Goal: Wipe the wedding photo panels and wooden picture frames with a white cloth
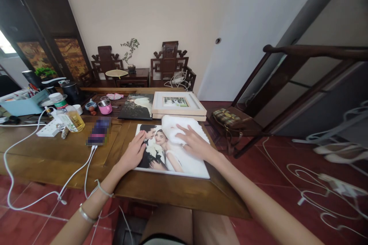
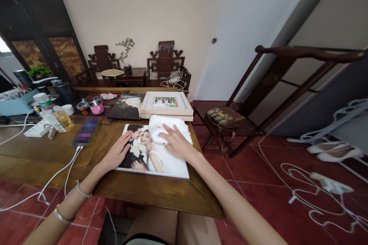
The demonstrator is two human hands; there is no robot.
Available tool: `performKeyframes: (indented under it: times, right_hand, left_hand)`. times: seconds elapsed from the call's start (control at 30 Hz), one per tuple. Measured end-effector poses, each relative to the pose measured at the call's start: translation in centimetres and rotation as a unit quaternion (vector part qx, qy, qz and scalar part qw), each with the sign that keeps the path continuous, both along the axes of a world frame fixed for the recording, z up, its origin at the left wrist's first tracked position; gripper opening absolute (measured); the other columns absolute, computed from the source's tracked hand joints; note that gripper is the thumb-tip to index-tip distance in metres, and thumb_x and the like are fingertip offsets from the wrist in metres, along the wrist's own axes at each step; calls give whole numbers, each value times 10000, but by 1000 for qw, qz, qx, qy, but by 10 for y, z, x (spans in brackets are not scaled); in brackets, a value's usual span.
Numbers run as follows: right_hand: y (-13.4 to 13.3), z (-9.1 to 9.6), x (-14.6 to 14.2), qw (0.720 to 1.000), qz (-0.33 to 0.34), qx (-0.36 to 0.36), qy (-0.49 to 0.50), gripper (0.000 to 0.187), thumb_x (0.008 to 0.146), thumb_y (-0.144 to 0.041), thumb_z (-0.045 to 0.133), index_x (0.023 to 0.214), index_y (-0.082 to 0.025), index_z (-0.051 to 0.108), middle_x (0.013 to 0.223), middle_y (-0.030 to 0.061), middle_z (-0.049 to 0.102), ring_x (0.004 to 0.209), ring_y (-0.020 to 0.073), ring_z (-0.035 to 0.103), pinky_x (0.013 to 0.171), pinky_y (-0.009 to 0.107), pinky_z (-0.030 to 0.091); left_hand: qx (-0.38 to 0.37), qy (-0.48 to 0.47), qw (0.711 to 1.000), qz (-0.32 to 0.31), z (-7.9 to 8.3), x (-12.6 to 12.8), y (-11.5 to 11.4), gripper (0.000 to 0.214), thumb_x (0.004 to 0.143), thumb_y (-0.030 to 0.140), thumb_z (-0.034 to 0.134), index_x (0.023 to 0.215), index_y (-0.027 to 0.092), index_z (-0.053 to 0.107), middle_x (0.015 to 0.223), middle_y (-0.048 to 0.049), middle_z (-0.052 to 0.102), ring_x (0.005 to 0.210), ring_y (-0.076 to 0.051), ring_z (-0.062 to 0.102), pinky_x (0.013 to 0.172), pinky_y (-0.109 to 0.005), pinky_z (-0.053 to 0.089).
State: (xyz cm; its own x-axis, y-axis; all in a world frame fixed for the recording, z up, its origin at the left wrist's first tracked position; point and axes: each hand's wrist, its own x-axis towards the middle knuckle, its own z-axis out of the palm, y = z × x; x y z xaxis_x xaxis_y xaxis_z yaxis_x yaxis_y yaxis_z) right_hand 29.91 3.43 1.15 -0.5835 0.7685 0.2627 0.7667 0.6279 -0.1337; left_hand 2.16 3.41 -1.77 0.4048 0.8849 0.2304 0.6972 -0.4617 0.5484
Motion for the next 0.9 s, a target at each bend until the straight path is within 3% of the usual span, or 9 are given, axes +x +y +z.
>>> performKeyframes:
  times: [0.1, 0.2, 0.47, 0.57, 0.67, 0.9]
  right_hand:
    - [2, 0, -3, 1000, -8, 0, 0, 453, 671, 8, 402, 1074, -123, 562, 1359, 181, 432, 1337, 268, 231, 1067, 550, 172]
    - [-14, 4, -7, 1000, -3, -19, -11, 472, 648, 37, 381, 1043, -130, 579, 1363, 160, 436, 1345, 281, 197, 1059, 574, 176]
    - [-116, 18, -21, 996, 51, -74, -21, 511, 574, 59, 370, 949, -176, 627, 1441, 94, 331, 1366, 281, 60, 1064, 610, 119]
    - [-133, 19, -24, 994, 77, -83, -11, 489, 562, 46, 380, 913, -181, 634, 1455, 76, 304, 1366, 285, 49, 1066, 616, 93]
    - [-114, 18, -21, 993, 82, -87, -4, 511, 532, 40, 383, 923, -180, 626, 1443, 75, 329, 1367, 263, 90, 1077, 589, 94]
    - [-10, 8, -6, 999, 13, -40, 10, 459, 643, -13, 396, 1033, -149, 596, 1358, 144, 446, 1341, 258, 226, 1068, 552, 157]
  left_hand:
    - [0, -1, 1000, -1, -1, 0, 1, 476, 923, 317, 288, 1376, 175, 323, 1475, -83, 268, 1368, -200, 220, 1105, -429, 239]
    - [-2, -3, 1000, 0, -1, 0, 0, 478, 923, 316, 288, 1377, 167, 322, 1475, -86, 268, 1367, -201, 223, 1108, -433, 234]
    - [0, -21, 1000, 5, -1, 2, -1, 464, 923, 292, 287, 1363, 161, 346, 1461, -95, 298, 1365, -203, 227, 1116, -441, 208]
    - [2, -22, 1000, 0, -2, 2, 0, 466, 923, 287, 278, 1365, 154, 341, 1465, -100, 288, 1366, -206, 223, 1115, -444, 211]
    - [4, -17, 1000, -8, -2, 1, 1, 473, 919, 282, 288, 1373, 154, 326, 1469, -103, 277, 1369, -211, 213, 1113, -452, 209]
    - [4, -16, 1000, -13, -2, -2, 1, 476, 914, 268, 295, 1376, 156, 324, 1470, -102, 273, 1367, -214, 221, 1112, -454, 214]
